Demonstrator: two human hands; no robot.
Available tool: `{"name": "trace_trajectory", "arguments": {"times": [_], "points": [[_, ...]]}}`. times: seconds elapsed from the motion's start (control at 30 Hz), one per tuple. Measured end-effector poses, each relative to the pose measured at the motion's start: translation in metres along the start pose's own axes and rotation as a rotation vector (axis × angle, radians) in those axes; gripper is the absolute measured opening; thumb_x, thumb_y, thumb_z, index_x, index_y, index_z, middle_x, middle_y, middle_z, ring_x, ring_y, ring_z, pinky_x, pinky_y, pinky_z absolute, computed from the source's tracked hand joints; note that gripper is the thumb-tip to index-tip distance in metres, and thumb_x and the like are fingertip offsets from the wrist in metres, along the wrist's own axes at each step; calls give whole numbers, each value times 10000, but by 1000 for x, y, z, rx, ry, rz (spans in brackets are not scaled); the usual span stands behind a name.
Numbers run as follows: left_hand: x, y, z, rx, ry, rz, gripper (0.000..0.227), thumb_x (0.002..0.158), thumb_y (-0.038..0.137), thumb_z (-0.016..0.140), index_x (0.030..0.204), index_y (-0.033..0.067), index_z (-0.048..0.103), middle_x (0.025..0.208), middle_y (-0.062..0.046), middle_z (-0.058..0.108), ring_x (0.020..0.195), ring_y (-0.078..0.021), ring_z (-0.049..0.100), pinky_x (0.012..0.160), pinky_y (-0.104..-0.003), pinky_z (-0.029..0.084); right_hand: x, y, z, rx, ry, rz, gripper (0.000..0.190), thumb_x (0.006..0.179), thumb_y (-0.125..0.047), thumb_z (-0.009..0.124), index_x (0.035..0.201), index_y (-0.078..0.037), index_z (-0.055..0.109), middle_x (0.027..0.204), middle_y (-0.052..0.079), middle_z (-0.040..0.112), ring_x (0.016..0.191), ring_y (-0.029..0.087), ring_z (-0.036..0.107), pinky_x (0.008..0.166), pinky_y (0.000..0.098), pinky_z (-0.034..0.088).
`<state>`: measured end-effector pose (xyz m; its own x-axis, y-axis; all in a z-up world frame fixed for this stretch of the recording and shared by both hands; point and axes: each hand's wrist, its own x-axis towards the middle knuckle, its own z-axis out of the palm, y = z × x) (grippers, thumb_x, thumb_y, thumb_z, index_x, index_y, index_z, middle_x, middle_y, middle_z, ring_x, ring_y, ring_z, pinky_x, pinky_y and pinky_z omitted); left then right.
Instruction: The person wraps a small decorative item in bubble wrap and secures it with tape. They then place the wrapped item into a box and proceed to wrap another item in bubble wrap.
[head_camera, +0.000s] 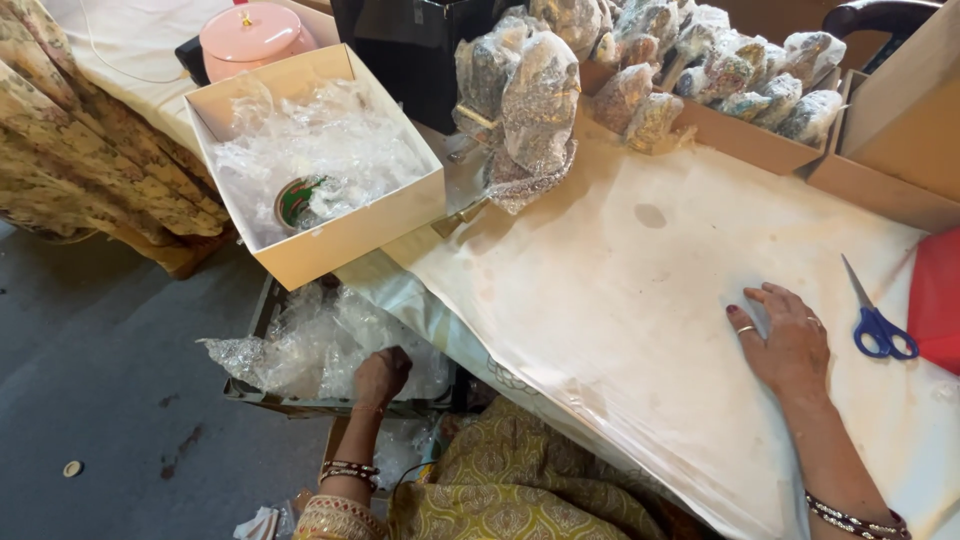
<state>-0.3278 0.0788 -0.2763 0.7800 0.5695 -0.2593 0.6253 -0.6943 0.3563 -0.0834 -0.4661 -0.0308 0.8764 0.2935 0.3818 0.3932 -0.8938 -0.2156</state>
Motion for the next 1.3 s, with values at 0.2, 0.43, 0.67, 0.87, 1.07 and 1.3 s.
{"name": "trace_trajectory", "arguments": {"times": [0.2, 0.43, 0.67, 0.87, 1.07, 1.3], "points": [[-20, 50, -64, -13, -132, 90, 1012, 832, 796, 584, 1565, 154, 313, 1651, -168, 228, 1317, -377, 540, 1022, -475, 503, -1, 2, 1, -5, 2, -15, 432, 975, -438, 651, 1284, -140, 701, 1461, 123, 603, 1331, 336, 557, 1111, 490, 416], [3, 19, 77, -128, -586, 278, 969, 902, 758, 689, 1536, 101, 366, 1573, -152, 406, 1443, -339, 396, 1169, -429, 332, 0, -1, -1, 17, 13, -22, 433, 975, -435, 649, 1283, -134, 698, 1457, 126, 605, 1334, 328, 558, 1119, 484, 413], [19, 44, 86, -2, -173, 262, 414, 869, 454, 614, 1089, 132, 752, 1119, -193, 733, 1069, -423, 687, 915, -515, 554, 0, 3, 2, 14, 13, -36, 427, 977, -429, 648, 1276, -128, 694, 1448, 122, 609, 1338, 324, 552, 1118, 485, 411], [27, 62, 74, -69, 11, 216, 431, 839, 507, 638, 1082, 169, 748, 1068, -190, 723, 1027, -445, 672, 862, -552, 550, 2, 0, 0, 0, 4, -19, 435, 961, -436, 654, 1276, -140, 697, 1451, 115, 604, 1329, 326, 553, 1111, 487, 411], [59, 45, 61, -122, 27, 201, 394, 818, 474, 657, 1031, 159, 763, 1032, -200, 743, 1019, -442, 679, 840, -547, 560, 3, 4, 4, 0, 12, -15, 439, 962, -441, 649, 1281, -144, 697, 1455, 114, 605, 1335, 324, 553, 1116, 478, 417], [42, 59, 66, -233, 107, 160, 434, 827, 457, 633, 1074, 118, 746, 1044, -218, 733, 995, -463, 677, 823, -553, 549, 2, -1, 0, 2, 6, -24, 439, 965, -431, 648, 1286, -136, 695, 1451, 113, 610, 1338, 319, 552, 1116, 475, 417]]}}
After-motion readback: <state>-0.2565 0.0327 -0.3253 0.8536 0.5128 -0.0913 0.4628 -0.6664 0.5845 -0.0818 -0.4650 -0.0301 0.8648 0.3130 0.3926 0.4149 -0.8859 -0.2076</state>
